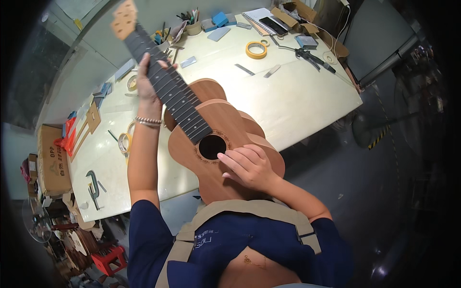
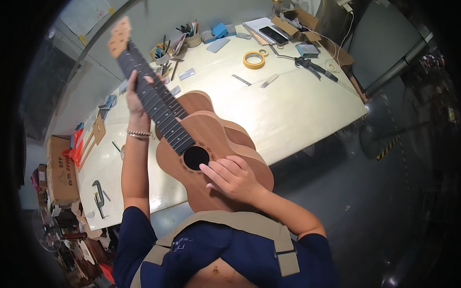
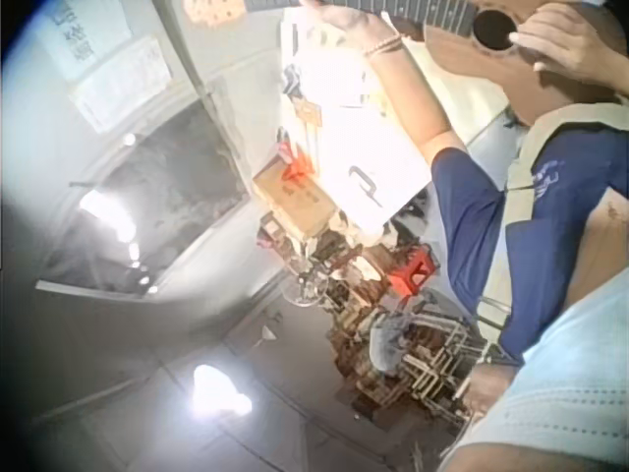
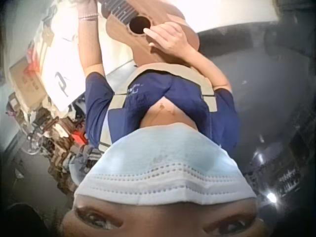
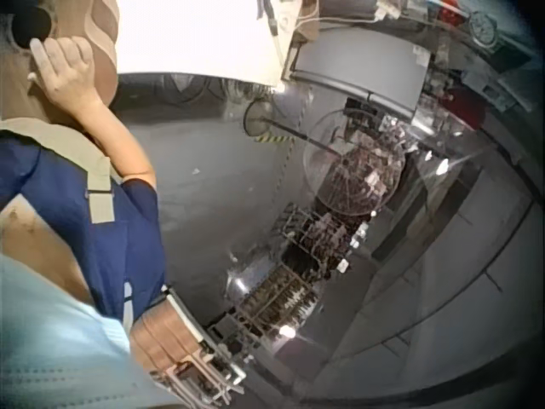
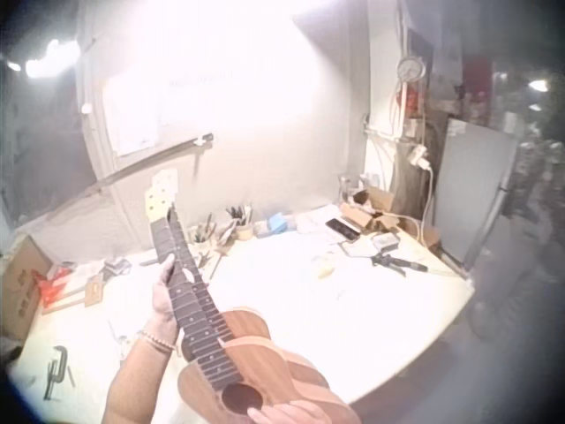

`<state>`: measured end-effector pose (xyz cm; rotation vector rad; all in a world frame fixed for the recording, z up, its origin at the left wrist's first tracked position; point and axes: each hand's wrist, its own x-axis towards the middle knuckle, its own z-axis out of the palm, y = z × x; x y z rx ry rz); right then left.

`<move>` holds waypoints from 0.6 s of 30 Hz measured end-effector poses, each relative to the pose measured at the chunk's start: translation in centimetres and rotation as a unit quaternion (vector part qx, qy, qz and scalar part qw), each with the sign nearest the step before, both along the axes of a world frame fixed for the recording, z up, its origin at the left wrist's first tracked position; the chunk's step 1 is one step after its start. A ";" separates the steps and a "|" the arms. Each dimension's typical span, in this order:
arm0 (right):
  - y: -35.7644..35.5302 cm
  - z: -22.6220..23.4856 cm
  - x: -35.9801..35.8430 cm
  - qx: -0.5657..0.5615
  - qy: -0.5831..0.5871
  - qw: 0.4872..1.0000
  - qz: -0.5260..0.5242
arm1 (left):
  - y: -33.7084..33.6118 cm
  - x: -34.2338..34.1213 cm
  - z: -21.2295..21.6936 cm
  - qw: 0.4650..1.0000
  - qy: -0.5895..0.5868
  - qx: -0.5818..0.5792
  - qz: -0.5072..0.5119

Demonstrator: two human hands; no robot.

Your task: The person cleans a workbench, then uses a pencil and a wooden jig to mark positions on the body of an unfinished acoustic guitar. They apply masking tape to the soundhole and fretboard, then place the guitar on a rack. The process is repeated on additional guitars.

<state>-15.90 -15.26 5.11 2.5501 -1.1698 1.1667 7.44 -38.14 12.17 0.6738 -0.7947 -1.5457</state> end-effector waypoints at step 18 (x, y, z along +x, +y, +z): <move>-7.0 -0.7 -11.4 0.209 -0.009 0.977 0.042 | -8.6 -9.1 -18.1 0.929 -0.072 0.351 -0.095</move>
